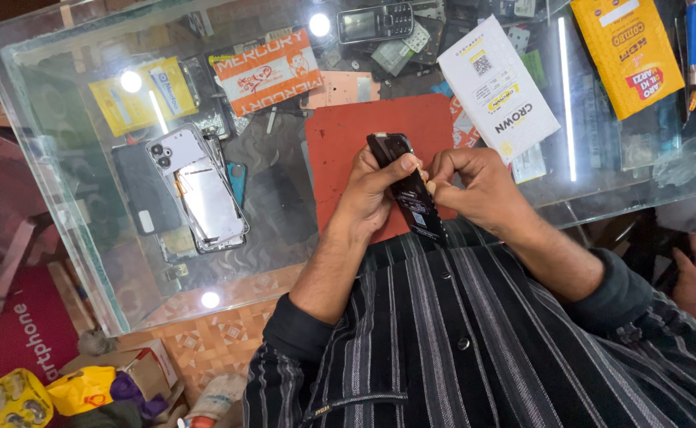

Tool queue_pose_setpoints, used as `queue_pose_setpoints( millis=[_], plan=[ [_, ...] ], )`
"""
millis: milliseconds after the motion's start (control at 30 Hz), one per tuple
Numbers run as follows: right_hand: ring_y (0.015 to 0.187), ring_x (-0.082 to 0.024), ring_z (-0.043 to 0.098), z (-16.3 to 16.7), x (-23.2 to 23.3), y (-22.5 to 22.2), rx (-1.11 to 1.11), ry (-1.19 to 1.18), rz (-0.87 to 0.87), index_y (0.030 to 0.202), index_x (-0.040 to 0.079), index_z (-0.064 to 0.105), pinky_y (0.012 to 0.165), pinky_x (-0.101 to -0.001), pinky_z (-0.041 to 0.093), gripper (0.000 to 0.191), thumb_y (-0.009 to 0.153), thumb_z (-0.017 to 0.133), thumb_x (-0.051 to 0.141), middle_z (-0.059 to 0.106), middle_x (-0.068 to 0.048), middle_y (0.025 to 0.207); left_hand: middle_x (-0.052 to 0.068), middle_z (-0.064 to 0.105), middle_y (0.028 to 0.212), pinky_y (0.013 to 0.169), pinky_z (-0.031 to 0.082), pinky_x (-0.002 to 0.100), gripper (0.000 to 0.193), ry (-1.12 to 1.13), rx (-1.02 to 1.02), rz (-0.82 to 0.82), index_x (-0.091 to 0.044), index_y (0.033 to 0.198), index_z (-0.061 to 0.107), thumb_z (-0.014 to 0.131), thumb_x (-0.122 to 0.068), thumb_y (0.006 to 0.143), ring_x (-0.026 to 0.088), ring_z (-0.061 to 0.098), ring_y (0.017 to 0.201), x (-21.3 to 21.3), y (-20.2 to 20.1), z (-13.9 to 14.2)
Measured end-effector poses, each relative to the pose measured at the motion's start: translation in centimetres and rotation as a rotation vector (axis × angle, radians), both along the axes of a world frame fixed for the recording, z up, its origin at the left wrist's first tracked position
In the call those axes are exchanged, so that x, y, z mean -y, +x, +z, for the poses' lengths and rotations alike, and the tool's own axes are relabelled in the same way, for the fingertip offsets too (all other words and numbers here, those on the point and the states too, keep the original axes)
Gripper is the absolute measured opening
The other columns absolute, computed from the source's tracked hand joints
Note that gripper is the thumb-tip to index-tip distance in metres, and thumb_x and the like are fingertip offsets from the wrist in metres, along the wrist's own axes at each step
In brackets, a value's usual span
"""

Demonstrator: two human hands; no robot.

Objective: The person repairs a smartphone at a glass workbench. They pry open the phone's back cover, remove the battery, press the frame together, then use a metal pry tool to work along the edge of the cased phone and manipulate internal components and flex cables on the opened device.

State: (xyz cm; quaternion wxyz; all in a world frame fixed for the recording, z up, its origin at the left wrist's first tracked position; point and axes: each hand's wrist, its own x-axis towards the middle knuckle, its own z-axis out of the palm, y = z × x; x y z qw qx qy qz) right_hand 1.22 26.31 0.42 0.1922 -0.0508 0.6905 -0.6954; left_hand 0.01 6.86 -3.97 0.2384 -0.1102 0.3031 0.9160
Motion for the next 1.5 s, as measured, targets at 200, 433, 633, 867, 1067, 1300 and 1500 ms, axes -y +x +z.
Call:
queue_pose_setpoints(
  millis=[200,433,633,867,1067,1300,1500],
  plan=[
    [0.089,-0.011,0.062,0.2,0.0,-0.2,0.033,-0.014,0.008,0.078,0.002,0.061,0.084,-0.0269,0.050,0.015,0.087,0.067,-0.008,0.067,-0.004,0.089,0.009,0.070,0.089,0.073,0.062,0.035,0.026,0.019,0.007,-0.001,-0.003,0.104,0.061,0.082,-0.008,0.089,0.019,0.072,0.081,0.0,0.0,0.1],
    [0.088,-0.010,0.061,0.0,0.1,-0.1,0.049,-0.033,-0.004,0.078,0.003,0.061,0.083,-0.0268,0.050,0.016,0.089,0.068,-0.007,0.067,-0.004,0.087,0.009,0.071,0.089,0.071,0.062,0.035,0.027,0.027,0.018,0.010,-0.004,0.104,0.061,0.082,-0.008,0.088,0.019,0.072,0.080,0.0,0.0,0.0],
    [0.090,-0.010,0.061,0.1,0.1,-0.2,0.041,-0.041,-0.001,0.078,0.003,0.061,0.084,-0.0263,0.050,0.015,0.087,0.066,-0.008,0.067,-0.004,0.089,0.009,0.071,0.090,0.073,0.062,0.035,0.026,0.012,0.004,0.013,-0.003,0.104,0.062,0.082,-0.008,0.089,0.019,0.072,0.081,0.0,-0.1,-0.2],
    [0.087,-0.009,0.059,0.0,0.1,-0.1,0.066,-0.058,-0.007,0.078,0.003,0.060,0.081,-0.0258,0.048,0.017,0.089,0.067,-0.007,0.065,-0.003,0.087,0.009,0.071,0.090,0.071,0.062,0.035,0.026,0.013,0.019,0.008,-0.004,0.103,0.061,0.082,-0.009,0.088,0.019,0.073,0.080,0.0,0.0,0.2],
    [0.087,-0.010,0.059,-0.3,0.0,-0.1,0.054,-0.067,-0.003,0.078,0.003,0.060,0.081,-0.0255,0.048,0.017,0.089,0.067,-0.008,0.065,-0.004,0.087,0.008,0.071,0.089,0.073,0.063,0.036,0.025,0.036,0.001,0.001,-0.004,0.102,0.062,0.083,-0.009,0.089,0.019,0.073,0.080,0.0,-0.1,0.1],
    [0.081,-0.012,0.060,-1.3,-0.2,-0.2,0.047,-0.138,-0.027,0.080,0.002,0.060,0.075,-0.0264,0.049,0.016,0.087,0.068,-0.010,0.065,-0.005,0.087,0.006,0.071,0.088,0.073,0.063,0.034,0.024,0.019,0.015,0.009,-0.005,0.102,0.064,0.083,-0.010,0.087,0.018,0.073,0.079,-0.3,-0.2,0.0],
    [0.081,-0.012,0.061,-1.8,-0.4,-0.1,0.065,-0.120,-0.033,0.079,0.000,0.061,0.076,-0.0268,0.050,0.015,0.087,0.066,-0.012,0.065,-0.006,0.086,0.007,0.072,0.088,0.074,0.063,0.034,0.023,0.020,-0.012,-0.002,-0.003,0.100,0.065,0.084,-0.012,0.089,0.018,0.073,0.080,-0.2,-0.1,-0.1]
  ],
)
